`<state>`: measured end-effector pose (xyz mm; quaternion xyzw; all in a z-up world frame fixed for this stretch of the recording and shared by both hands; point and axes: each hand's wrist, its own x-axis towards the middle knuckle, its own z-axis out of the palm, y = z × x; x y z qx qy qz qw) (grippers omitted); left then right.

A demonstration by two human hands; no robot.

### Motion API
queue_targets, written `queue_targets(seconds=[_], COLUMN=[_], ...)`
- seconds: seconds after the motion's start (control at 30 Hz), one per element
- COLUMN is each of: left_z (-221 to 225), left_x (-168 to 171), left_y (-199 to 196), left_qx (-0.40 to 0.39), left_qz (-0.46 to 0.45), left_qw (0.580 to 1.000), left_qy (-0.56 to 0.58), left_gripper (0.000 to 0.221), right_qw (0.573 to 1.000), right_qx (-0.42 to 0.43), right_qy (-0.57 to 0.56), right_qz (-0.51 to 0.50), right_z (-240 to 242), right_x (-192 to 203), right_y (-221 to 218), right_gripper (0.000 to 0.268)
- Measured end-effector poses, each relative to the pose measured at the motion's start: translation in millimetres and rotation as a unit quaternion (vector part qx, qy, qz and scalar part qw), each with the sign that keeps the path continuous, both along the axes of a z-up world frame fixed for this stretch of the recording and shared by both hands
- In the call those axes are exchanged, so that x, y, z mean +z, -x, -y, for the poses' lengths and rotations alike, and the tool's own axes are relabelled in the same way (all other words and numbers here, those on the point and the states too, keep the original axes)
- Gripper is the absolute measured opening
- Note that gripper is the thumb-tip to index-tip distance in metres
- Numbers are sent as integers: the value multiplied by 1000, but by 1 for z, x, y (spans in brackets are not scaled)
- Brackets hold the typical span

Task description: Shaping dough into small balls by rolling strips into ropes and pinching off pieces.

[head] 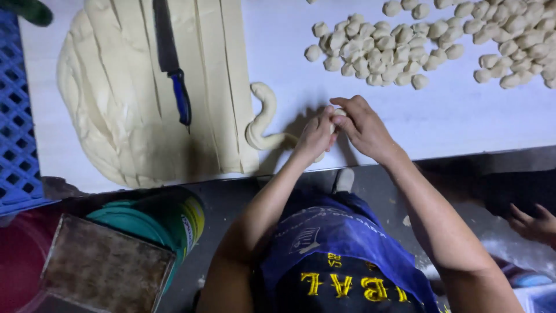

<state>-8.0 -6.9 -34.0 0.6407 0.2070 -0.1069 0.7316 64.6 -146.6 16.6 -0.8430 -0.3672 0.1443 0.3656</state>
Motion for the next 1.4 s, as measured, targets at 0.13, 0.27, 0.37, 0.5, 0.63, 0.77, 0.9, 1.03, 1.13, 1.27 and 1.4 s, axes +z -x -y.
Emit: queue_targets(seconds=[0.13, 0.27, 0.37, 0.5, 0.63, 0.77, 0.9, 1.03, 1.13, 1.27, 1.4], left_z=[7, 29, 47, -11, -19, -3, 10, 41, 65, -6, -20], left_x=[7, -53, 29, -30, -21, 25, 43, -32, -24, -70, 12], left_y=[-15, -9, -1, -19, -9, -13, -13, -19, -7, -34, -13], left_qx=[45, 26, -96, 70, -16, 40, 55, 25, -35, 81, -18], left_qz=[61, 241, 121, 5, 4, 34, 39, 118, 149, 64, -11], left_qw=[996, 968, 978, 993, 1000, 999, 998, 993, 988, 995, 999], left_qy=[-38, -68, -142, -97, -5, 1, -1, 17, -8, 3, 25], left_gripper=[49, 14, 32, 51, 61, 56, 49, 21, 11, 43, 75], right_qw=[997, 982, 989, 994, 995, 1000, 997, 988, 976, 996, 994], right_qx=[-70, -151, -135, -65, 7, 29, -65, -133, -138, -79, 5], right_qy=[-40, 60, 2, -9, 10, 2, -40, -5, 79, -4, 17], right_qz=[-15, 98, 64, -86, -100, 7, 6, 82, 149, -32, -107], right_z=[-9, -8, 1, -1, -15, -5, -6, 3, 30, 4, -20], right_x=[-19, -90, -84, 14, 5, 12, -5, -62, -66, 25, 9], right_y=[-6, -60, -121, -21, -3, -18, -5, -62, -98, -35, 8], right_gripper=[38, 39, 35, 69, 37, 41, 38, 36, 36, 76, 50])
